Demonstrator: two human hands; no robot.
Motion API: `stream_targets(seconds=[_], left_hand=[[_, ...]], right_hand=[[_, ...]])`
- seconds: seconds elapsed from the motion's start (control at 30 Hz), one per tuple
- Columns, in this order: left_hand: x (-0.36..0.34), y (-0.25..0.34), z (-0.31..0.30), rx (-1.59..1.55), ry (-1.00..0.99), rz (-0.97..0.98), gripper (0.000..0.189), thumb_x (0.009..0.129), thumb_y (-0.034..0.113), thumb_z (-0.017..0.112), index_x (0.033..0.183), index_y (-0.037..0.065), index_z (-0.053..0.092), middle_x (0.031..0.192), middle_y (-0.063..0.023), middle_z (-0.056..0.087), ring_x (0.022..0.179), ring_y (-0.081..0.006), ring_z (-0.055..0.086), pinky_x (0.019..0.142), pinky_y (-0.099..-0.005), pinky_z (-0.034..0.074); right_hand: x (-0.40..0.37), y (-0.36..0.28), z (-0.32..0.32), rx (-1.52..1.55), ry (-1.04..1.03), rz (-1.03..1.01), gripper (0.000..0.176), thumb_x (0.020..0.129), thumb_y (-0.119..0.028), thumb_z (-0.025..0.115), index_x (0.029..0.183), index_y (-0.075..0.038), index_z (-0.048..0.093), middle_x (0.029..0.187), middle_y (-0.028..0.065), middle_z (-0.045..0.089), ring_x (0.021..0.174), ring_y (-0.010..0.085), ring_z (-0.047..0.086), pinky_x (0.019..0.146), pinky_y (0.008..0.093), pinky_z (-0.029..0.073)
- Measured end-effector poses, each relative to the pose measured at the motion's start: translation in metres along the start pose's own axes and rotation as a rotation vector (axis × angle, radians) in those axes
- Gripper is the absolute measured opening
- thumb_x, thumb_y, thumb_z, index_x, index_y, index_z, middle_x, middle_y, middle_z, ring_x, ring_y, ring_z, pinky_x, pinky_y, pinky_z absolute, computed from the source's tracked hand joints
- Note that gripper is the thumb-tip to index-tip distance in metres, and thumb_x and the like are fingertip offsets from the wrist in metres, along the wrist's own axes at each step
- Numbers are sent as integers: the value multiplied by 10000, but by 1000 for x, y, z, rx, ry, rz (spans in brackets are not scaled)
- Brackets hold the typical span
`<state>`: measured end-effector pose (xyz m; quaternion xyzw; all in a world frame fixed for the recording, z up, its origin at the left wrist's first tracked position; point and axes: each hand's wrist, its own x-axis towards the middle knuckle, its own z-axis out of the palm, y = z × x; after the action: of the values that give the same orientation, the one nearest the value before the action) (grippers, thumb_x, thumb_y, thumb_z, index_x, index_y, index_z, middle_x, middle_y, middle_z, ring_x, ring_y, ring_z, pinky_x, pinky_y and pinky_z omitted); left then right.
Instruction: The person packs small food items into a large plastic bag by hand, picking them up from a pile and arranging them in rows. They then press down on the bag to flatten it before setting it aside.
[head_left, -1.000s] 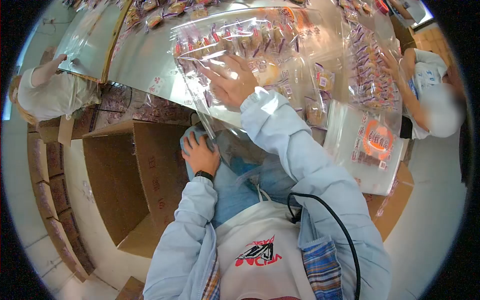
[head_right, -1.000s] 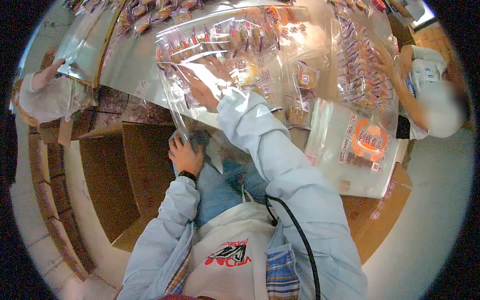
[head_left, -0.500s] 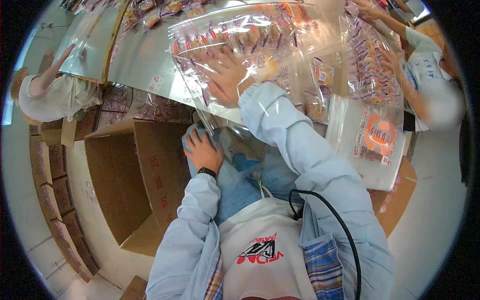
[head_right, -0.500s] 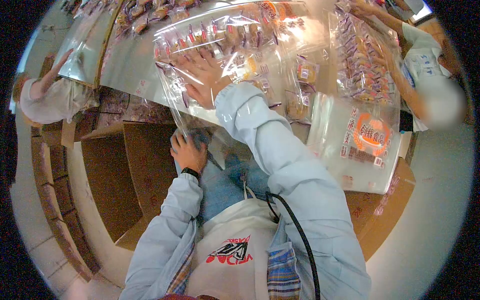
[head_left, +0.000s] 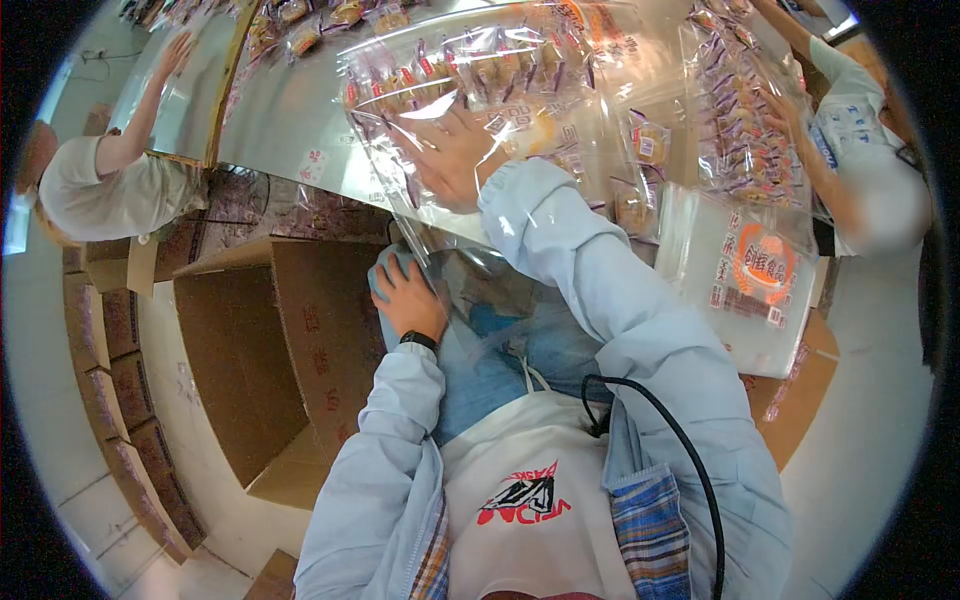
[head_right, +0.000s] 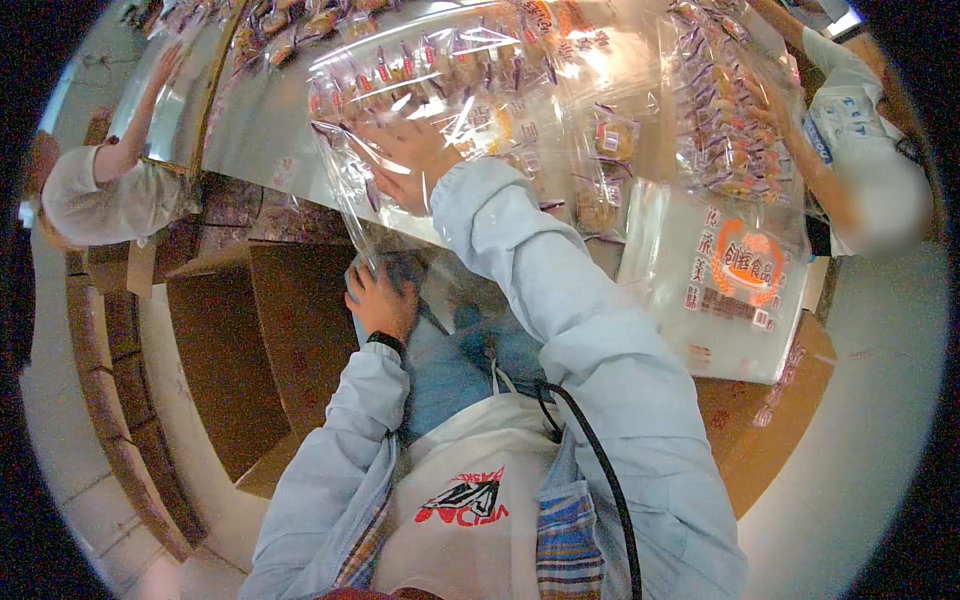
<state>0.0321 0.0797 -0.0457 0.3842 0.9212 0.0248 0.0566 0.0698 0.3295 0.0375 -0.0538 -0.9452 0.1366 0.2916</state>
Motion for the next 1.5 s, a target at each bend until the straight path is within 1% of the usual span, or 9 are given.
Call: stream_targets(seconds=[0.2,0.4,0.47,0.77,0.87,1.17,1.27,1.4,1.5], left_hand=[[-1,-1,-3,36,-15,13,616,824,431,726,1326,93,608,1575,-171,389,1483,-410,289,1113,-661,298],[-1,-3,1,50,2,22,622,836,449,713,1340,101,605,1550,-168,408,1488,-404,279,1117,-660,303],[1,-1,-3,20,-36,-6,593,838,423,713,1336,116,619,1589,-147,382,1498,-395,274,1136,-663,274],[-1,2,-3,34,-13,-5,585,839,422,706,1340,131,622,1588,-149,383,1494,-397,281,1132,-661,282],[0,-1,1,68,14,45,641,834,430,700,1370,96,592,1526,-192,421,1474,-430,289,1096,-665,329],[2,4,-1,46,-5,22,585,851,433,681,1327,96,632,1514,-220,421,1482,-428,278,1112,-674,307],[3,6,-8,42,-63,-7,659,838,444,715,1381,93,589,1592,-168,368,1493,-406,275,1125,-672,288],[3,4,-7,53,-84,-5,666,840,450,711,1383,86,584,1594,-161,362,1488,-400,282,1126,-669,286],[2,3,-4,44,-68,-10,675,843,465,712,1384,81,588,1593,-152,365,1488,-395,282,1129,-663,284]], right_hand=[[6,-3,-6,-86,53,-46,575,922,-227,617,1479,-116,523,1447,167,559,1311,394,529,1153,574,345],[7,-2,6,-144,93,-42,526,929,-236,637,1443,-148,567,1411,129,600,1310,320,562,1172,582,318],[7,-5,4,-195,112,-32,520,931,-240,642,1438,-150,572,1405,119,607,1297,320,572,1167,580,328],[9,0,12,-195,132,-39,519,920,-231,643,1430,-156,579,1456,121,572,1321,318,551,1161,585,342],[8,-2,7,-221,105,-58,526,911,-221,636,1425,-131,577,1492,127,540,1358,315,518,1178,568,325],[11,-4,0,-178,74,-71,539,901,-217,631,1416,-70,568,1527,123,507,1407,317,469,1210,520,301],[11,-3,5,-173,92,-57,539,898,-213,635,1413,-69,570,1531,120,501,1409,323,468,1202,516,316],[12,-1,3,-79,98,-65,551,878,-205,652,1411,-82,579,1522,117,508,1356,332,510,1177,516,348],[10,-6,-1,-120,166,-15,472,850,-235,676,1299,-89,662,1487,129,528,1302,340,529,1117,511,389]])
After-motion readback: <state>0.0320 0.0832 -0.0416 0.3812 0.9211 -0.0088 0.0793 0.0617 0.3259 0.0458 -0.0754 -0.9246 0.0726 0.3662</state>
